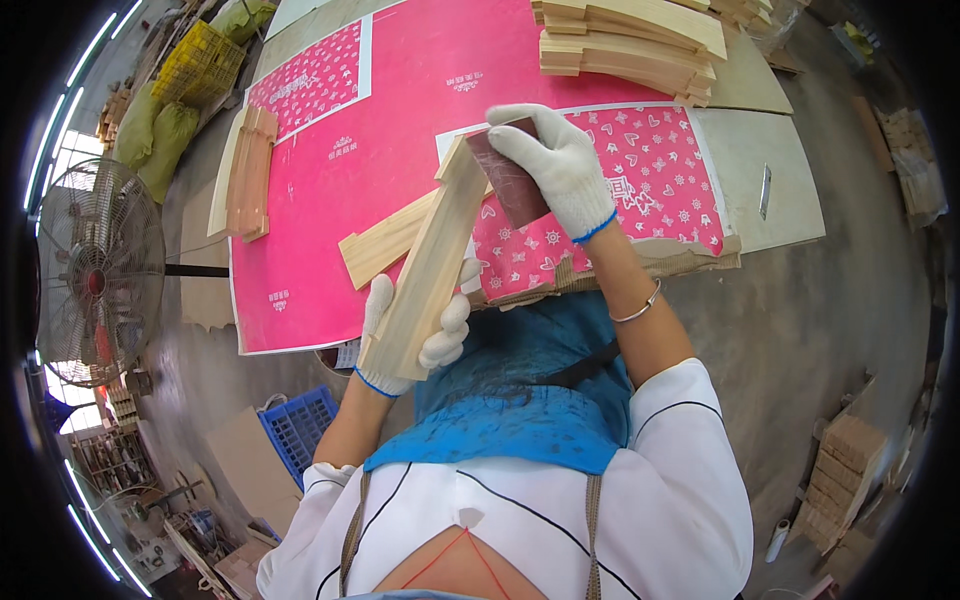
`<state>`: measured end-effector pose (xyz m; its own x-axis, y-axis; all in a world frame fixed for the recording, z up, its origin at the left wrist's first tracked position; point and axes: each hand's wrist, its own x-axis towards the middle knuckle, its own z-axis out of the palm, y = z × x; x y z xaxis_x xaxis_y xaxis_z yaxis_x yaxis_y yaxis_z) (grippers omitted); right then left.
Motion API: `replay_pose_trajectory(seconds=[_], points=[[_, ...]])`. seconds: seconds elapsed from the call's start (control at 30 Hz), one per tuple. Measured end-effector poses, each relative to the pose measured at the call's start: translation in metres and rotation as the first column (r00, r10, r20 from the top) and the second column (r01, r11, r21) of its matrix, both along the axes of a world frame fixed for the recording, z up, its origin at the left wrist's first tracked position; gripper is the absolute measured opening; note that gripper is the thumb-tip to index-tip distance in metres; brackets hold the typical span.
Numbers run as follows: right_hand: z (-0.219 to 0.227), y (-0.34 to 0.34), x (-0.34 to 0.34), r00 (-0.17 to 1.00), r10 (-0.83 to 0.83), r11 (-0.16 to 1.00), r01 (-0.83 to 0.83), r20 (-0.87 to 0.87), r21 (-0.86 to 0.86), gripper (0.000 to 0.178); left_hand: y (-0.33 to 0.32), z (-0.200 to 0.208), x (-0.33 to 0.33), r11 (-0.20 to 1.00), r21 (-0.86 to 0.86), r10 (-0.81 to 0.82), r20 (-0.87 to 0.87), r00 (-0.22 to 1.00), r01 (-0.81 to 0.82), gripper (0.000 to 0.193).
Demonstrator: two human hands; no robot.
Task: Sanding the edges and surfaces of wooden chair or table leg components using a piece of sandpaper.
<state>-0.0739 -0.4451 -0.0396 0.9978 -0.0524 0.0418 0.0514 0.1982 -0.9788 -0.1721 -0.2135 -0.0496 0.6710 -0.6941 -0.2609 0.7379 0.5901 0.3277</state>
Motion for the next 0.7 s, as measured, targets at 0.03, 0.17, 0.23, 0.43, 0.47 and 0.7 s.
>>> replay_pose_trajectory(seconds=[0.03, 0.17, 0.23, 0.43, 0.47, 0.7], points=[[0.001, 0.001, 0.002, 0.998, 0.065, 0.998, -0.065, -0.01, -0.003, 0.032, 0.002, -0.001, 0.001, 1.0, 0.01, -0.006, -0.007, 1.0, 0.006, 0.103], [-0.002, -0.001, 0.006, 0.926, 0.347, 0.886, -0.375, -0.147, -0.274, 0.038, 0.013, -0.002, -0.003, 0.997, 0.046, -0.063, -0.066, 0.996, 0.066, 0.098], [-0.019, -0.001, 0.002, 0.939, 0.297, 0.943, -0.317, -0.172, -0.099, 0.034, 0.022, 0.003, -0.001, 0.963, 0.25, -0.12, 0.068, 0.99, 0.099, 0.092], [-0.024, 0.009, -0.029, 0.853, 0.328, 0.936, -0.235, -0.406, 0.263, 0.029, 0.019, 0.029, -0.004, 0.536, 0.825, -0.243, 0.353, 0.904, -0.178, 0.055], [-0.027, 0.014, -0.033, 0.867, 0.277, 0.947, -0.172, -0.413, 0.273, 0.029, 0.014, 0.024, -0.004, 0.535, 0.826, -0.24, 0.35, 0.905, -0.178, 0.055], [-0.029, 0.029, -0.04, 0.835, 0.291, 0.957, -0.247, -0.466, 0.155, 0.033, -0.005, 0.013, 0.013, 0.311, 0.668, 0.025, 0.705, 0.709, -0.676, 0.033]])
